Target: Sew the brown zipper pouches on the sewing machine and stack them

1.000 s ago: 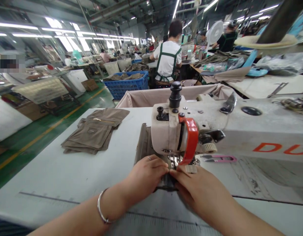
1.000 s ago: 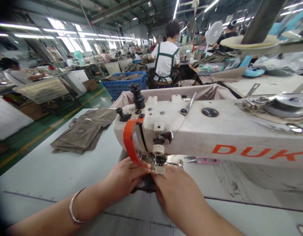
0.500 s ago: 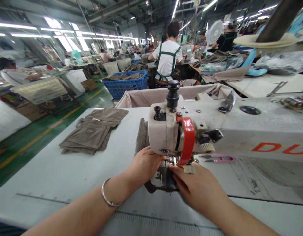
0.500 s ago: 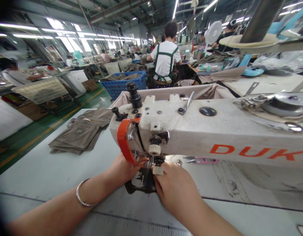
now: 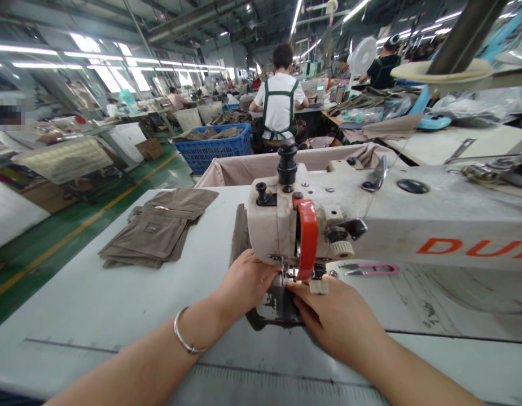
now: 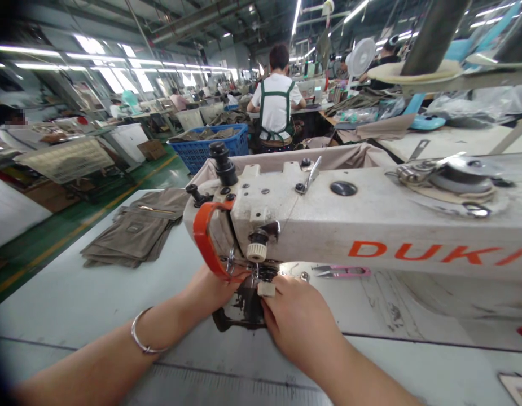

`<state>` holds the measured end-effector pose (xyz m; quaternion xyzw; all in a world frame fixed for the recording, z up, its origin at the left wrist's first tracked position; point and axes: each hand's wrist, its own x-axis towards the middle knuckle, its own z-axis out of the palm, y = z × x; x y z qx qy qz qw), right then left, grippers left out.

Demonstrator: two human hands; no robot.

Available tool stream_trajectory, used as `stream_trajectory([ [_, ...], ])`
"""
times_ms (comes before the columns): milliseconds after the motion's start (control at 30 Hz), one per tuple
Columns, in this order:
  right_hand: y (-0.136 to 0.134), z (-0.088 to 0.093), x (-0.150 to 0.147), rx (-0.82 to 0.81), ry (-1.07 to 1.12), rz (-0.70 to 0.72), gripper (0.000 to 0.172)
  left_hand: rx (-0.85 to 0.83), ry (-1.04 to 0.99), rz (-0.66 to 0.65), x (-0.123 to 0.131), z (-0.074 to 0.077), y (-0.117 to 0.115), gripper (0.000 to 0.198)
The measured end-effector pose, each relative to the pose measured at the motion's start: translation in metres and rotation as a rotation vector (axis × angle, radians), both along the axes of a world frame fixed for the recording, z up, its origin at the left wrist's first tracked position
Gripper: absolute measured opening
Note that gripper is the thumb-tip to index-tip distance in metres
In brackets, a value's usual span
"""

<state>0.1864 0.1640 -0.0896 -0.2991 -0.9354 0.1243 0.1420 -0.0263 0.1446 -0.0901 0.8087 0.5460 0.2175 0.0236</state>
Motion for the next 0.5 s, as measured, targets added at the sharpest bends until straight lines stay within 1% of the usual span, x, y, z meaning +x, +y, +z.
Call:
stream_trajectory([
  [100, 0.001, 0.001, 0.001, -0.032, 0.019, 0.01, 0.025, -0.038, 0.022, 0.04, 0.006, 0.015, -0.012, 0.019],
  [200, 0.002, 0.0, 0.005, -0.068, 0.058, 0.041, 0.025, -0.212, 0.022, 0.085, 0.016, 0.034, -0.035, 0.024],
  [267, 0.004, -0.001, 0.009, -0.081, 0.061, 0.071, 0.026, -0.327, 0.014, 0.048, 0.022, 0.043, -0.052, 0.031],
  [300, 0.004, -0.001, 0.011, -0.085, 0.054, 0.086, 0.026, -0.352, 0.017, 0.023, 0.024, 0.046, -0.059, 0.038],
  [333, 0.005, -0.001, 0.013, -0.09, 0.045, 0.098, 0.026, -0.354, 0.029, 0.002, 0.026, 0.047, -0.066, 0.047],
  [400, 0.005, 0.001, 0.017, -0.099, 0.045, 0.116, 0.027, -0.31, 0.071, -0.032, 0.029, 0.044, -0.077, 0.065],
  [433, 0.005, 0.002, 0.018, -0.105, 0.049, 0.127, 0.027, -0.27, 0.095, -0.048, 0.029, 0.041, -0.081, 0.068],
  [500, 0.004, 0.005, 0.019, -0.113, 0.058, 0.141, 0.027, -0.182, 0.132, -0.085, 0.03, 0.032, -0.088, 0.061],
])
